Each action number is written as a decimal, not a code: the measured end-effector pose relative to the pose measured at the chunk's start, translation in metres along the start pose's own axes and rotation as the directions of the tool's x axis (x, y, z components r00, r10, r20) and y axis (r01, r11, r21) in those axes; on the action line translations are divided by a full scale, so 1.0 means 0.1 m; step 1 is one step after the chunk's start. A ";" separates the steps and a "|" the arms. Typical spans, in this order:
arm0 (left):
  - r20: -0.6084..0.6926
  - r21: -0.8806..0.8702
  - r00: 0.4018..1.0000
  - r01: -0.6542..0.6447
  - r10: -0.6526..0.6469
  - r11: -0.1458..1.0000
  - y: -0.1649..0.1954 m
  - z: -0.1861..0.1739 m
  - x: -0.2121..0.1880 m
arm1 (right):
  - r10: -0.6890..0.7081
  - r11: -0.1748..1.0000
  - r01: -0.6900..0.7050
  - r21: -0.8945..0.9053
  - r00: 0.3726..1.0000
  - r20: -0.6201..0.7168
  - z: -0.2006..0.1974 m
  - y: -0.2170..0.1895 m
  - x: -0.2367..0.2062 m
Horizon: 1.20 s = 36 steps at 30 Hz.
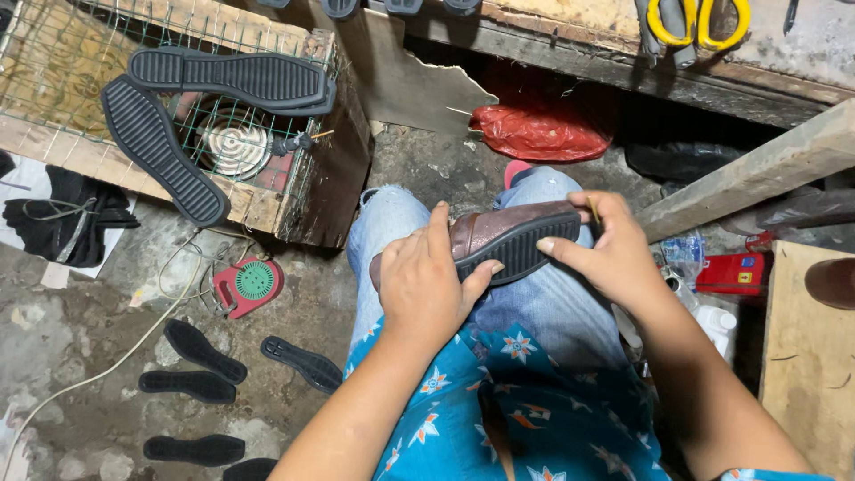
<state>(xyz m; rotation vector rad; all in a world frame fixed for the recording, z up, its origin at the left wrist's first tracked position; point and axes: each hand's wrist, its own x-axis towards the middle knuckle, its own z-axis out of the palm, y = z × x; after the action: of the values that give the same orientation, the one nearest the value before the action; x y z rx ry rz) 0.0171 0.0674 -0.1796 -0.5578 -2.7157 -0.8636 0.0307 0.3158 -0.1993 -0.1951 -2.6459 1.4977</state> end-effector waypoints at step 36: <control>0.038 -0.011 0.998 0.048 -0.048 0.999 0.02 -0.05 -0.06 | -0.494 0.859 0.509 -0.052 0.852 0.171 0.29 -0.72 -0.37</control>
<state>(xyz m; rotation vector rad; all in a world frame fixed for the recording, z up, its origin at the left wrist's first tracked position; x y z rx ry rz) 0.0241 0.0642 -0.1772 -0.5186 -2.7705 -0.8900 0.0580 0.2492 -0.1533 0.5890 -2.5870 1.2475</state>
